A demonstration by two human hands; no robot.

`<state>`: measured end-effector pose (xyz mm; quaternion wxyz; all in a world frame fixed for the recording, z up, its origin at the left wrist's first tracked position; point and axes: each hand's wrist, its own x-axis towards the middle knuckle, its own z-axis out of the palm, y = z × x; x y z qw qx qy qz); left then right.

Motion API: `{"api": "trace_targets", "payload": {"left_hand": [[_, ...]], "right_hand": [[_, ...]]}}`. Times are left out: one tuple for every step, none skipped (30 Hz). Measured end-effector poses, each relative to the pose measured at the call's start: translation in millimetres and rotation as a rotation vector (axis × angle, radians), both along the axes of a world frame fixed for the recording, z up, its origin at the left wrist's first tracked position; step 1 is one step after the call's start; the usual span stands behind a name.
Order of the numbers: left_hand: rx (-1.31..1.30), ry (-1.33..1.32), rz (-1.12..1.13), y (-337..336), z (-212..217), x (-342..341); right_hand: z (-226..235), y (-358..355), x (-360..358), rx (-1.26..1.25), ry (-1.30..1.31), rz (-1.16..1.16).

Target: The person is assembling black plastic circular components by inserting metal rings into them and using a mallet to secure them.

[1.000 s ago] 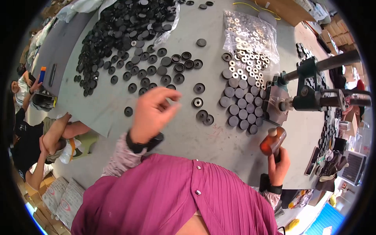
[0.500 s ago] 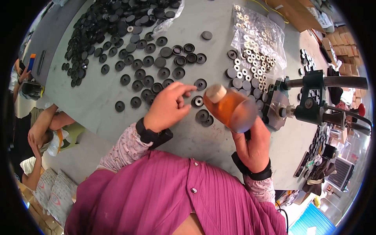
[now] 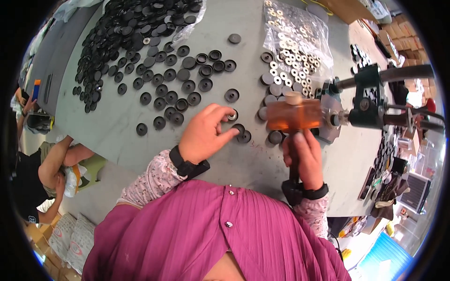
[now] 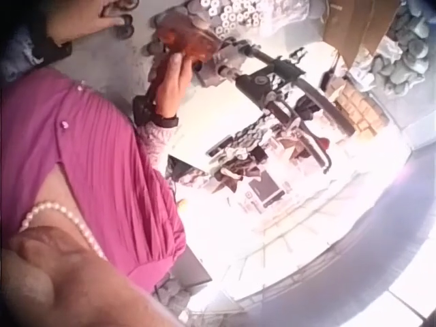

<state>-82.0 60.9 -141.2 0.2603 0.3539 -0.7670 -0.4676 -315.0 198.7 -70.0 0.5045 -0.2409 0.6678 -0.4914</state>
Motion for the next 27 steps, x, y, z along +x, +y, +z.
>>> {"api": "trace_targets", "payload": {"left_hand": [[-0.027,-0.031,-0.030,6.6,2.6,-3.7],[-0.031,-0.040,-0.044,11.7,2.5,-5.4],[-0.101,-0.059,-0.107,14.0,0.0,-9.2],[-0.170,-0.079,-0.167,15.0,-0.6,-12.6],[-0.169,-0.087,-0.174,14.2,1.8,-15.7],[-0.175,-0.097,-0.193,13.3,-0.7,-19.1],[-0.183,-0.077,-0.205,11.8,-4.9,-18.4],[-0.190,-0.059,-0.217,10.2,-6.6,-17.4],[-0.199,-0.074,-0.235,8.9,-5.4,-16.1],[-0.103,-0.037,-0.185,7.9,-3.4,-14.7],[-0.009,-0.002,-0.134,5.6,-0.7,-13.3],[-0.020,-0.019,-0.154,-0.7,2.4,-12.2],[0.113,-0.037,-0.058,-8.6,7.6,-10.2],[0.244,-0.055,0.040,-16.8,11.8,-9.7],[0.255,-0.051,0.082,-23.4,13.5,-10.8],[0.246,-0.066,0.076,-31.5,12.8,-13.2],[0.341,-0.034,0.088,-40.4,9.9,-16.1],[0.437,-0.002,0.100,-48.2,8.7,-19.5],[0.416,0.008,0.113,-52.3,8.8,-24.2],[0.408,-0.003,0.105,-53.4,11.5,-25.6],[0.418,-0.008,0.083,-55.0,12.6,-28.3],[0.428,-0.012,0.060,-56.3,13.7,-31.3],[0.470,-0.041,0.058,-54.7,16.7,-32.7],[0.470,-0.051,0.046,-52.2,15.7,-32.3],[0.512,-0.071,0.023,-51.0,13.5,-32.2],[0.553,-0.089,0.001,-51.0,12.5,-33.0],[0.497,-0.098,0.009,-47.1,11.2,-36.4]], "right_hand": [[-3.2,13.5,-9.3,-0.031,-0.077,-0.011],[-9.0,28.8,-19.1,-0.064,-0.154,-0.021],[-12.4,41.6,-26.9,-0.034,-0.124,-0.040],[-12.6,52.4,-32.5,-0.042,-0.132,-0.055],[-12.8,62.4,-36.9,-0.014,-0.131,-0.078],[-15.2,74.3,-42.7,0.015,-0.134,-0.107],[-19.4,85.3,-47.7,-0.004,-0.158,-0.142],[-24.2,94.8,-51.1,-0.037,-0.189,-0.198],[-27.2,101.7,-54.7,-0.063,-0.201,-0.219],[-29.1,107.7,-58.6,-0.090,-0.213,-0.240],[-30.7,111.7,-62.4,-0.101,-0.222,-0.267],[-36.8,118.1,-68.9,-0.140,-0.259,-0.267],[-42.4,125.1,-76.5,-0.142,-0.298,-0.280],[-47.4,130.4,-80.8,-0.145,-0.337,-0.292],[-50.9,132.8,-82.2,-0.153,-0.353,-0.300],[-52.4,135.0,-82.9,-0.148,-0.361,-0.310],[-53.8,136.8,-83.0,-0.143,-0.368,-0.320],[-55.0,137.6,-82.7,-0.151,-0.381,-0.328],[-56.1,138.5,-82.3,-0.150,-0.381,-0.301],[-56.6,139.4,-82.0,-0.149,-0.380,-0.274],[-57.5,139.5,-81.7,-0.155,-0.389,-0.287],[-57.8,139.0,-81.1,-0.133,-0.372,-0.286],[-58.5,138.5,-81.8,-0.110,-0.355,-0.286],[-58.6,139.1,-81.9,-0.111,-0.362,-0.300],[-59.0,138.2,-83.0,-0.112,-0.357,-0.300],[-59.4,136.5,-84.2,-0.113,-0.351,-0.299],[-60.1,136.4,-85.0,-0.111,-0.356,-0.309]]}}
